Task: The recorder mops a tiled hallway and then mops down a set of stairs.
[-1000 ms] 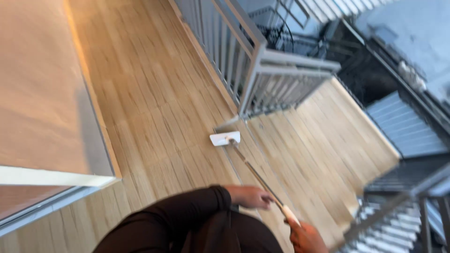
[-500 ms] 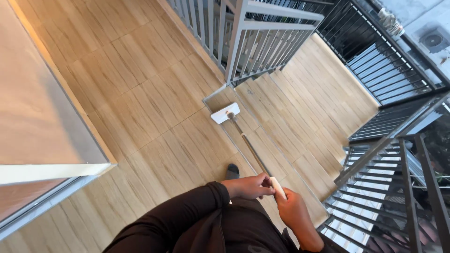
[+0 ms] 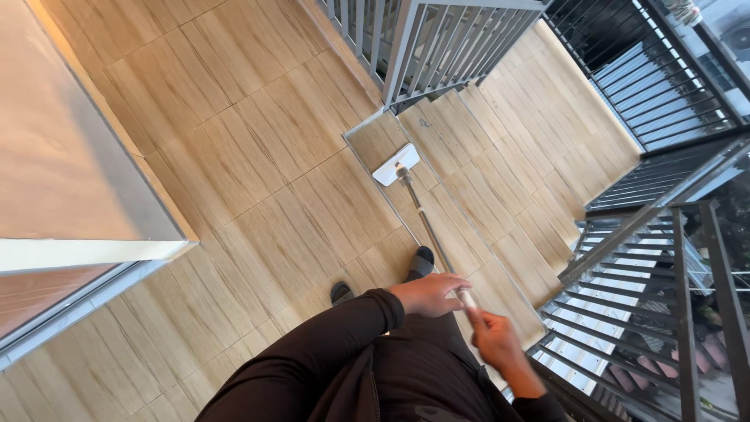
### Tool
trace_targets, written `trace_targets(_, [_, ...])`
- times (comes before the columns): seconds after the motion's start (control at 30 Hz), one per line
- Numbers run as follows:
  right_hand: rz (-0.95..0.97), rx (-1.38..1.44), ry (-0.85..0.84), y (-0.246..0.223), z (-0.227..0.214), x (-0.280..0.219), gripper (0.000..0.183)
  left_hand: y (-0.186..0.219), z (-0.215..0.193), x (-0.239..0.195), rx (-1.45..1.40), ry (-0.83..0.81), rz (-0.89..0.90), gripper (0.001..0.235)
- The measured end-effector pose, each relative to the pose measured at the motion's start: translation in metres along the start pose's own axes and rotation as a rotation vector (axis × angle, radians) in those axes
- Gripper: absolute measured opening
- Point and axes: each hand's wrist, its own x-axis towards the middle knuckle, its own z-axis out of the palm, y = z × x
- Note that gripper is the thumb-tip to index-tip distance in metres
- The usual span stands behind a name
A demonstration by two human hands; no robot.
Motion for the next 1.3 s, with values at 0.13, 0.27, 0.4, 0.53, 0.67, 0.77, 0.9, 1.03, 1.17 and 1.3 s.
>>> trace_targets(0.13, [0.219,0.16,-0.055,-0.017,-0.081,0.024,0.049,0.02,-0.022,0.023,-0.051,-0.003,-0.098,0.055])
trace_targets(0.27, [0.295,0.207,-0.173,-0.029,-0.154,0.053,0.044,0.045,-0.042,0.067,0.178,0.073,-0.207,0.073])
trace_targets(0.4, [0.329,0.23,-0.219,0.02,-0.187,0.096,0.044,0.048,-0.037,0.14,0.271,0.043,-0.126,0.076])
trace_targets(0.53, [0.263,0.274,-0.253,0.038,-0.181,0.149,0.039,0.036,-0.041,0.202,0.265,-0.037,-0.145,0.059])
trace_targets(0.67, [0.106,0.171,-0.28,0.007,-0.162,0.19,0.045,-0.001,-0.048,0.216,0.281,0.03,-0.279,0.052])
trace_targets(0.77, [0.191,0.487,-0.346,-0.019,-0.151,0.204,0.036,-0.023,-0.076,0.216,0.239,0.189,-0.27,0.056])
trace_targets(0.9, [0.146,0.394,-0.286,-0.044,-0.136,0.186,0.038,-0.042,-0.1,0.221,0.221,0.096,-0.343,0.058])
trace_targets(1.03, [-0.034,0.072,-0.155,-0.075,-0.122,0.162,0.039,-0.053,-0.107,0.215,0.319,-0.027,-0.51,0.071])
trace_targets(1.17, [-0.047,-0.124,-0.006,-0.124,-0.125,0.122,0.038,-0.064,-0.099,0.2,0.22,-0.04,-0.367,0.077])
trace_targets(1.3, [0.217,-0.212,-0.006,-0.12,-0.16,0.075,0.041,-0.028,-0.07,0.2,0.149,-0.151,-0.262,0.075])
